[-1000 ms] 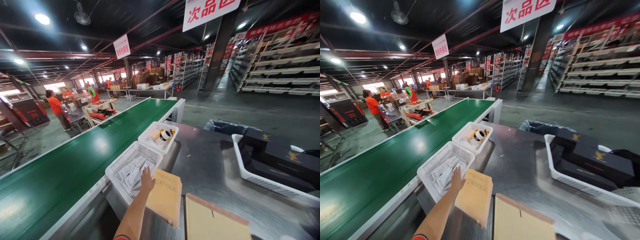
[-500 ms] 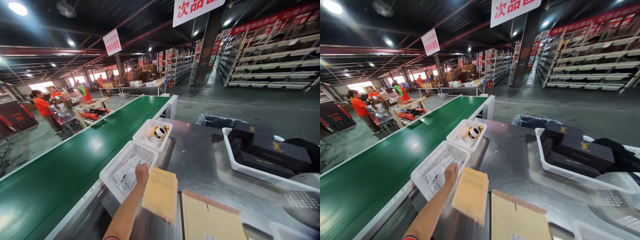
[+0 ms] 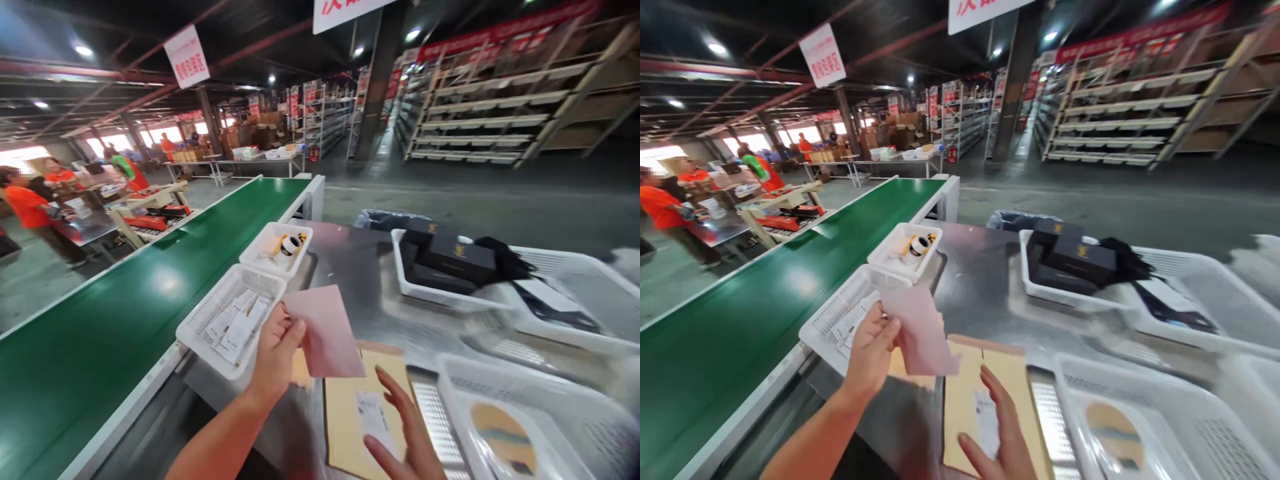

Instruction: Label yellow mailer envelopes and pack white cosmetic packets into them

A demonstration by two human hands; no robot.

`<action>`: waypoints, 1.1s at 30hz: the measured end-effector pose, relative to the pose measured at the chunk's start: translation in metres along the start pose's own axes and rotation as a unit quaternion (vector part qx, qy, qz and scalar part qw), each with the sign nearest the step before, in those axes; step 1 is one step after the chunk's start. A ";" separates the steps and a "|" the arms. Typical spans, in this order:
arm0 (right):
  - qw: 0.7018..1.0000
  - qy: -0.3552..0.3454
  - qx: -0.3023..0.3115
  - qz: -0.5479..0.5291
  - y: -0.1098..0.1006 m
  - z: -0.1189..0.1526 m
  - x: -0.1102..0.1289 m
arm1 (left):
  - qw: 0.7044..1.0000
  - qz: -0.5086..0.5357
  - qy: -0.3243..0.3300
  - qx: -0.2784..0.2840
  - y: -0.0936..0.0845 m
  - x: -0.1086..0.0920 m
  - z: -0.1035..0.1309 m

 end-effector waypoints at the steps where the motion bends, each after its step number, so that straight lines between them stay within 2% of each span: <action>1: 0.999 -0.030 0.023 -0.011 0.003 -0.001 0.013 | 0.999 0.030 -0.035 0.015 0.007 0.000 0.004; 3: 0.995 -0.028 0.082 -0.044 0.011 0.001 0.031 | 0.994 0.054 -0.094 0.031 0.019 0.003 0.009; 5: 0.988 0.023 0.129 -0.084 0.018 0.009 0.036 | 0.990 0.061 -0.125 0.030 0.026 0.008 0.013; 7: 0.985 0.055 0.128 -0.107 0.019 0.020 0.034 | 0.989 0.053 -0.136 0.023 0.030 0.013 0.019; 9: 0.984 0.060 0.094 -0.138 0.013 0.028 0.030 | 0.994 0.021 -0.107 0.015 0.032 0.013 0.030; 11: 0.973 0.078 0.063 -0.209 0.004 0.031 0.029 | 0.995 -0.058 -0.028 0.078 0.040 0.007 0.046; 12: 0.960 0.098 0.051 -0.258 0.000 0.031 0.029 | 0.983 -0.120 0.024 0.138 0.048 0.004 0.056; 14: 0.923 0.144 0.028 -0.355 -0.008 0.029 0.032 | 0.921 -0.266 0.115 0.260 0.064 0.006 0.080; 15: 0.905 0.164 0.016 -0.392 -0.012 0.028 0.034 | 0.888 -0.328 0.141 0.291 0.069 0.011 0.089; 16: 0.891 0.182 0.006 -0.416 -0.016 0.028 0.036 | 0.871 -0.368 0.150 0.288 0.071 0.019 0.094; 17: 0.883 0.194 -0.004 -0.427 -0.019 0.029 0.038 | 0.878 -0.380 0.138 0.257 0.070 0.027 0.095; 18: 0.883 0.202 -0.016 -0.424 -0.023 0.030 0.038 | 0.904 -0.357 0.108 0.209 0.067 0.036 0.094; 20: 0.894 0.211 -0.044 -0.394 -0.029 0.033 0.035 | 0.965 -0.242 0.003 0.103 0.059 0.059 0.091; 21: 0.900 0.213 -0.056 -0.377 -0.030 0.035 0.031 | 0.979 -0.179 -0.061 0.069 0.058 0.072 0.091; 22: 0.906 0.210 -0.066 -0.362 -0.031 0.037 0.028 | 0.982 -0.128 -0.124 0.061 0.060 0.084 0.093; 25: 0.925 0.184 -0.086 -0.322 -0.029 0.040 0.014 | 0.956 -0.072 -0.264 0.111 0.073 0.115 0.105; 26: 0.930 0.175 -0.078 -0.314 -0.025 0.041 0.009 | 0.947 -0.069 -0.288 0.124 0.075 0.123 0.108; 28: 0.936 0.174 -0.035 -0.304 -0.014 0.045 -0.002 | 0.947 -0.067 -0.291 0.114 0.069 0.137 0.106; 30: 0.940 0.187 0.002 -0.287 -0.005 0.051 -0.018 | 0.961 -0.086 -0.257 0.052 0.043 0.149 0.088; 32: 0.948 0.203 -0.003 -0.246 -0.003 0.058 -0.036 | 0.966 -0.128 -0.217 -0.060 -0.004 0.155 0.057; 33: 0.951 0.210 -0.015 -0.226 -0.005 0.062 -0.046 | 0.954 -0.158 -0.213 -0.136 -0.034 0.157 0.041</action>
Point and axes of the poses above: each hand's wrist, its own z-axis away from the middle knuckle, its own y-axis out of the palm, x = y × z, the point moved 5 cm from there along -z, towards the middle knuckle, and after that the axes turned 14 degrees about -z, right-handed, at the moved point
